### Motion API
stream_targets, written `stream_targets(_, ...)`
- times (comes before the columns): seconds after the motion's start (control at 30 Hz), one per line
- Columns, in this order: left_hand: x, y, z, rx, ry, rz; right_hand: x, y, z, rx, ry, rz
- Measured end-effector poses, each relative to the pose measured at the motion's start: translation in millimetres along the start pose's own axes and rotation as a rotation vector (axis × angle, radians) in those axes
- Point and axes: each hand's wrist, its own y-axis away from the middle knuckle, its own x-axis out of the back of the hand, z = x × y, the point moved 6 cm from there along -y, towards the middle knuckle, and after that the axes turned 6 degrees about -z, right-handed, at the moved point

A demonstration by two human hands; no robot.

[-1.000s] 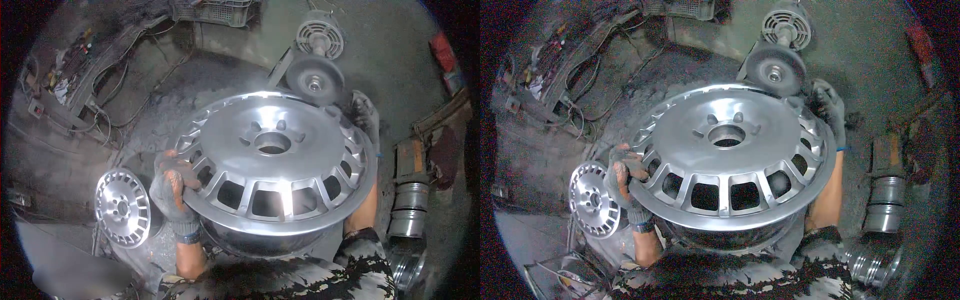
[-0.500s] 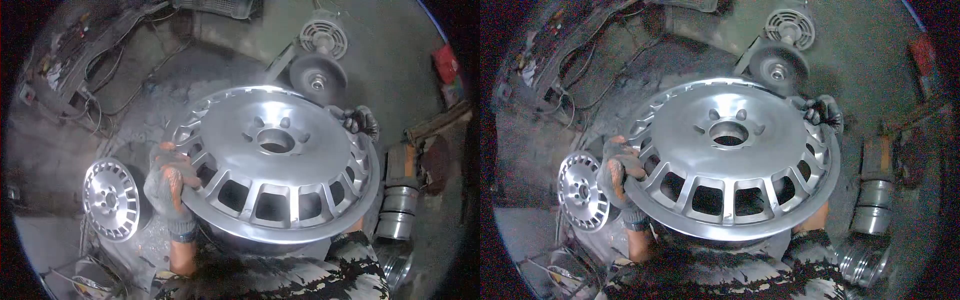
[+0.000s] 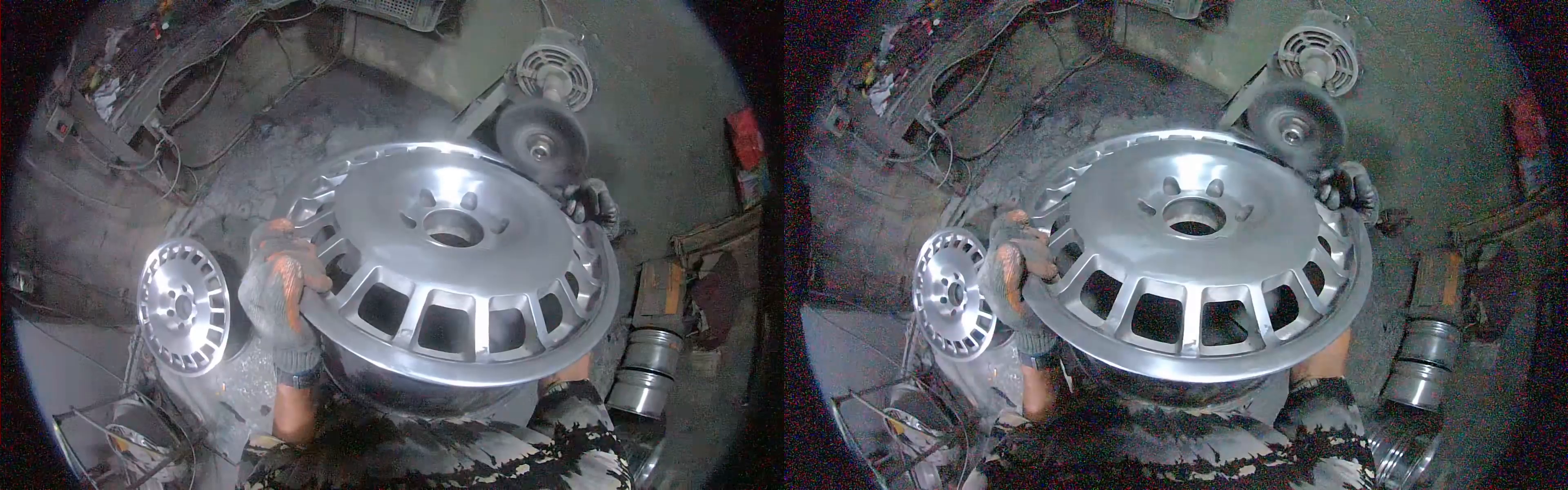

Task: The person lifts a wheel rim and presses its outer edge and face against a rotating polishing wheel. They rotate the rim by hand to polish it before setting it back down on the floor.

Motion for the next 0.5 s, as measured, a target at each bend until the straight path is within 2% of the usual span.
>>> stream_targets(0.23,9,2,-24,-0.081,0.077,-0.022,-5,28,-18,-0.004,0.051,0.031)
stream_targets(0.3,11,-4,-33,0.064,0.187,0.029,-5,47,-32,-0.002,0.082,0.045)
stream_targets(0.37,7,-20,-40,0.113,0.275,0.044,-4,66,-46,0.001,0.118,0.069)
stream_targets(0.47,2,-36,-53,-0.07,0.247,-0.044,3,93,-67,0.003,0.165,0.118)
stream_targets(0.5,-2,-40,-59,0.02,0.325,0.003,5,98,-71,0.0,0.175,0.13)
